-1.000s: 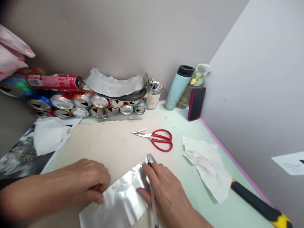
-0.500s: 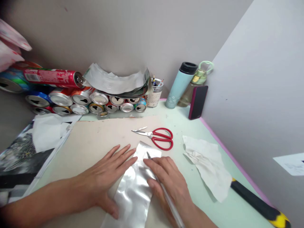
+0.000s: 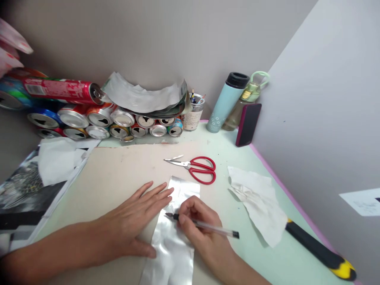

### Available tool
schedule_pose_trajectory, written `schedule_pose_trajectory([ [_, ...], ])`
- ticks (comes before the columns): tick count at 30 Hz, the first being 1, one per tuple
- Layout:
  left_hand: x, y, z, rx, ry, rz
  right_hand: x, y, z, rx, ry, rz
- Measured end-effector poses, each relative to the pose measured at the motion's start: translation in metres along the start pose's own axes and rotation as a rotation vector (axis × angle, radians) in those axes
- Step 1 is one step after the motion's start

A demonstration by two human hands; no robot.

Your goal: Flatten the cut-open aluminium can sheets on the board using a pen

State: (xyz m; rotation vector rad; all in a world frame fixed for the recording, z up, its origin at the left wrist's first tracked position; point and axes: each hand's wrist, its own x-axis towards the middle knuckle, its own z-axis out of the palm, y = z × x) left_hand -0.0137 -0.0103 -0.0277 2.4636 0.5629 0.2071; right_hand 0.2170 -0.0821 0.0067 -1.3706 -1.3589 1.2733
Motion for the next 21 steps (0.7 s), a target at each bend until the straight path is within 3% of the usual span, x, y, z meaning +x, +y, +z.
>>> schedule_pose_trajectory([
  [5,0.0,0.0,0.003,0.024,-0.034,-0.015,-0.001,0.003,0.003,-0.171,-0.035,-0.111],
  [10,0.002,0.0,0.001,0.042,-0.072,-0.032,0.0,0.002,0.006,-0.234,-0.014,-0.13],
  [21,0.011,0.022,-0.029,0.009,-0.193,-0.131,-0.002,-0.003,0.006,-0.271,-0.066,-0.074],
])
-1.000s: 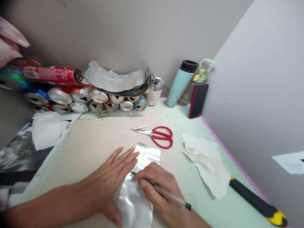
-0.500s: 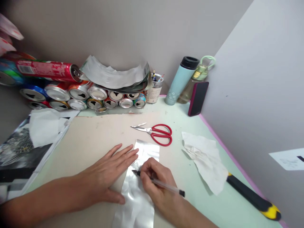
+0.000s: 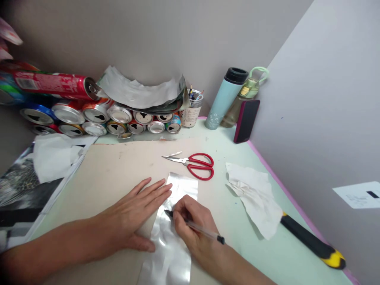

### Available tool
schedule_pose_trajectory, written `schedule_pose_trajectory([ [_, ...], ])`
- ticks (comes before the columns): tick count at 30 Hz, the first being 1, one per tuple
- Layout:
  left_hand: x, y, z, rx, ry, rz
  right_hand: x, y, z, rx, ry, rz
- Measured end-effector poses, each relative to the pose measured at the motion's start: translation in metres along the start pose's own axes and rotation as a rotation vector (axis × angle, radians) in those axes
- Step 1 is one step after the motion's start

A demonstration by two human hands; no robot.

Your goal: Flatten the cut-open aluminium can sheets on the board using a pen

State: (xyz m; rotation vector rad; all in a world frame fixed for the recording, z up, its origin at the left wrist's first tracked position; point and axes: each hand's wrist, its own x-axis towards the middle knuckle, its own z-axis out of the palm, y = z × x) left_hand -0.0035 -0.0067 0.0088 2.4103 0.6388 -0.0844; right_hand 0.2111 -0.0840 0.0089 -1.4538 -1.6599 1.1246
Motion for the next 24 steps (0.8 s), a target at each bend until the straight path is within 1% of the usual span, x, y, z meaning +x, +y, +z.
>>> schedule_pose_trajectory([
  [5,0.0019,0.0013,-0.0012,0.025,-0.066,-0.046,0.0001,0.0008,0.0016,-0.009,0.008,-0.03],
  [10,0.002,-0.0004,-0.0002,0.032,-0.016,-0.006,-0.0021,0.0027,0.0022,0.006,0.015,-0.001],
  [14,0.0009,0.0001,-0.0006,0.013,-0.035,-0.022,-0.0015,0.0028,0.0025,0.002,0.008,-0.014],
  [18,-0.0002,-0.0016,0.0022,0.001,0.006,0.001,0.0001,0.0012,0.0027,0.013,0.026,-0.004],
  [21,-0.0007,-0.0025,0.003,0.003,0.014,0.012,0.0008,-0.0003,0.0028,0.01,0.016,-0.011],
  [24,-0.0003,-0.0007,0.0001,0.008,-0.002,-0.001,0.0014,-0.0005,0.0031,0.016,0.056,-0.009],
])
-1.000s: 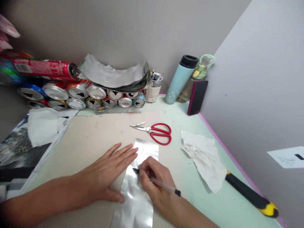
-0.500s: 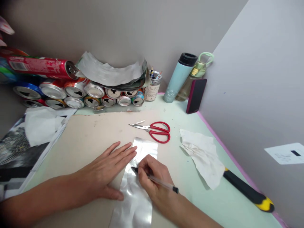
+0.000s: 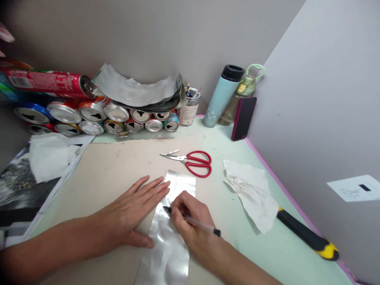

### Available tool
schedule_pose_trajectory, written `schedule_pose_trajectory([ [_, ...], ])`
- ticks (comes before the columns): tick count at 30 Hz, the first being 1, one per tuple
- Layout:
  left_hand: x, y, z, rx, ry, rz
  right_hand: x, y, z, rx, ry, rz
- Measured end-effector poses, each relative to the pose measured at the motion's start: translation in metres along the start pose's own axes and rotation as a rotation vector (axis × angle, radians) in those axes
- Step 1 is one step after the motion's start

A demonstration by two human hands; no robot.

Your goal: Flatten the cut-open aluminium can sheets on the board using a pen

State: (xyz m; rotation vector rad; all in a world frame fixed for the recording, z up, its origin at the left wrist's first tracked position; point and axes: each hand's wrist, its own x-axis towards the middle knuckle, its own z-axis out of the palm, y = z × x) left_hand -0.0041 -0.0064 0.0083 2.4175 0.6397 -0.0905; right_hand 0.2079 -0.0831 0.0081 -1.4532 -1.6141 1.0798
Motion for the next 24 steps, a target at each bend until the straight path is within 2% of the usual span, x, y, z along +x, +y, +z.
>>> schedule_pose_trajectory([
  [4,0.001,0.003,-0.003,0.013,-0.058,-0.049,0.0,0.001,0.0,-0.009,-0.031,-0.003],
  [10,0.0,-0.002,0.003,-0.001,0.012,0.011,0.0,0.003,-0.001,-0.013,-0.02,-0.02],
  [16,0.002,-0.002,0.004,-0.002,-0.02,-0.023,-0.002,0.005,0.0,-0.014,-0.023,-0.036],
  [24,0.002,-0.006,0.009,0.028,0.015,0.005,-0.001,0.002,0.0,-0.046,-0.038,-0.047],
])
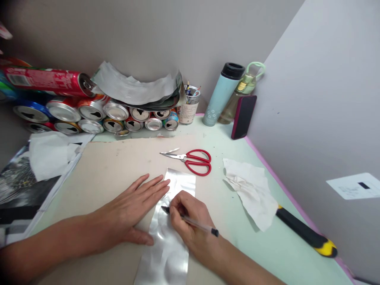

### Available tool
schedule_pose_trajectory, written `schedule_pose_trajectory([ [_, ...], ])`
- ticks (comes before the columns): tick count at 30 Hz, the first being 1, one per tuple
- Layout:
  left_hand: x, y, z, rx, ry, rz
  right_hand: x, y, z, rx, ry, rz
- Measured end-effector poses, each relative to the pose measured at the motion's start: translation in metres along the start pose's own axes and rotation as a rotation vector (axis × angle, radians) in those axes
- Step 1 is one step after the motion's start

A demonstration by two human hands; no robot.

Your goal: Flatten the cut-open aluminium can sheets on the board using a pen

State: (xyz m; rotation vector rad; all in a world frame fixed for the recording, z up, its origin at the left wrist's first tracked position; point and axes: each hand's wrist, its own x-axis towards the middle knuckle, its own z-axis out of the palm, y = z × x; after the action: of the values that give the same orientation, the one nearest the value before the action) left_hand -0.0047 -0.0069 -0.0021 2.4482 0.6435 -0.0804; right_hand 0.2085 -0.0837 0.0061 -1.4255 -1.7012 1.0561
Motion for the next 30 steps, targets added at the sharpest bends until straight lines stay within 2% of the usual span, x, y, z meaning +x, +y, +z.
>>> schedule_pose_trajectory([
  [10,0.0,-0.014,0.021,0.047,0.078,0.051,-0.002,-0.001,-0.002,0.023,-0.051,0.025],
  [18,0.001,-0.005,0.007,0.065,0.0,-0.004,0.0,-0.003,-0.002,0.018,-0.069,0.031],
  [24,0.0,-0.014,0.021,0.078,0.093,0.048,0.001,-0.006,-0.003,0.03,-0.091,0.035],
  [30,-0.001,-0.014,0.022,0.097,0.092,0.047,0.001,-0.004,-0.004,0.044,-0.116,0.044],
])
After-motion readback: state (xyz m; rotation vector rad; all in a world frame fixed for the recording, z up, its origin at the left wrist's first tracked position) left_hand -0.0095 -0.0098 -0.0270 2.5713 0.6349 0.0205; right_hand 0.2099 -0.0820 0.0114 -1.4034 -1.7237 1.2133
